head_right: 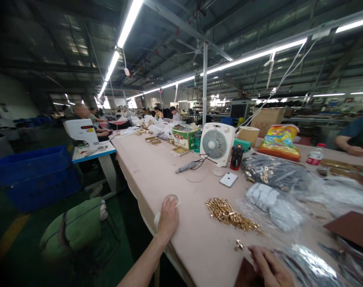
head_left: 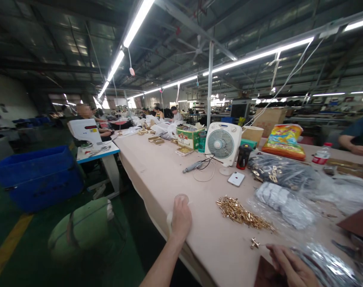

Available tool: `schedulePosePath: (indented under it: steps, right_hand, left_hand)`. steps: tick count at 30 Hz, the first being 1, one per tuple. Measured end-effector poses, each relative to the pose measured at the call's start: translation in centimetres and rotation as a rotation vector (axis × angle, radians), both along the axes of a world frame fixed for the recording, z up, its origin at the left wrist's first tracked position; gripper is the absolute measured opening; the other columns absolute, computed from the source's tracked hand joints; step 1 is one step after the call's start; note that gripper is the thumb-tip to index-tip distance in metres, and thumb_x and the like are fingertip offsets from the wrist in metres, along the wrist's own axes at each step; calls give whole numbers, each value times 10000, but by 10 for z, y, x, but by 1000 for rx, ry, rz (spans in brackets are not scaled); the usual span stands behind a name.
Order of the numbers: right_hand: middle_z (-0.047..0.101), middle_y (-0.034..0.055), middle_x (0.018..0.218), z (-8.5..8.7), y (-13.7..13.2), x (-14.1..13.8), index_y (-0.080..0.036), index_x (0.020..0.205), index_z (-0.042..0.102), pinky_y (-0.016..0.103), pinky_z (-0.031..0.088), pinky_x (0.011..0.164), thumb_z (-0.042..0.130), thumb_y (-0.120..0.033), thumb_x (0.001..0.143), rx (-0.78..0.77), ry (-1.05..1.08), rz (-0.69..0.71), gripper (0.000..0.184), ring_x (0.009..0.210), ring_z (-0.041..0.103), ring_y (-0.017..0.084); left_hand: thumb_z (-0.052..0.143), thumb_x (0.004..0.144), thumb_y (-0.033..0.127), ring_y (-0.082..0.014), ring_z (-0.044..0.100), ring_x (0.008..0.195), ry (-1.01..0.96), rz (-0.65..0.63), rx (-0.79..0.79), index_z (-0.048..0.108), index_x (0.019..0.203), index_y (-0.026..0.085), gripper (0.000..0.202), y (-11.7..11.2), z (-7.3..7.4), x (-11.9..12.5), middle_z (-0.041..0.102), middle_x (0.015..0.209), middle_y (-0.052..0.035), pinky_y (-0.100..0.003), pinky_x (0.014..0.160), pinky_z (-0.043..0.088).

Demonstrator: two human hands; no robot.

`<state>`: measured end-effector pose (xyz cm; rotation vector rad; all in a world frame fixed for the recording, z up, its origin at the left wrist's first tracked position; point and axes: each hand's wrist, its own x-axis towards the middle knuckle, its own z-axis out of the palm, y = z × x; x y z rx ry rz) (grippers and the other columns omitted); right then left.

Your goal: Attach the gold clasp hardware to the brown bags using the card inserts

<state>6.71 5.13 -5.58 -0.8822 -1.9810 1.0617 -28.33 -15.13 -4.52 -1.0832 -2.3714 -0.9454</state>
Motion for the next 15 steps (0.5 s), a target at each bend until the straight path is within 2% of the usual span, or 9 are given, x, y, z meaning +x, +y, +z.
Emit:
schedulePosePath:
  steps: [3, 7, 10, 15]
  right_hand:
    - [696, 48, 696, 14, -15, -6, -213, 974, 797, 327, 553, 678, 619, -675, 906, -41, 63, -8, 500, 747, 690, 275]
    - [623, 22, 649, 29, -25, -12, -189, 953, 758, 316, 511, 644, 589, -661, 947, -65, 118, 10, 501, 645, 613, 227]
    - [599, 17, 653, 33, -27, -13, -182, 954, 736, 314, 504, 667, 575, -631, 975, -59, 145, 25, 478, 655, 600, 218]
    - [587, 2, 681, 36, -30, -12, -197, 964, 720, 289, 493, 614, 638, -572, 963, -69, 166, 51, 383, 629, 578, 190]
  left_hand:
    - [440, 899, 25, -309, 570, 1208, 1, -81, -27, 632, 1255, 146, 422, 2, -2, 12, 664, 1167, -138, -541, 1106, 463]
    - [434, 971, 89, -291, 627, 1090, -8, -221, -58, 613, 1280, 161, 365, 6, -2, 35, 689, 1105, -127, -515, 1008, 519]
    - [436, 1013, 140, -271, 657, 1026, 28, -358, -87, 599, 1300, 192, 334, 8, -3, 60, 707, 1082, -110, -471, 944, 546]
    - [466, 1030, 171, -266, 677, 1001, 57, -566, -141, 582, 1332, 212, 326, 18, 3, 106, 723, 1070, -101, -434, 889, 562]
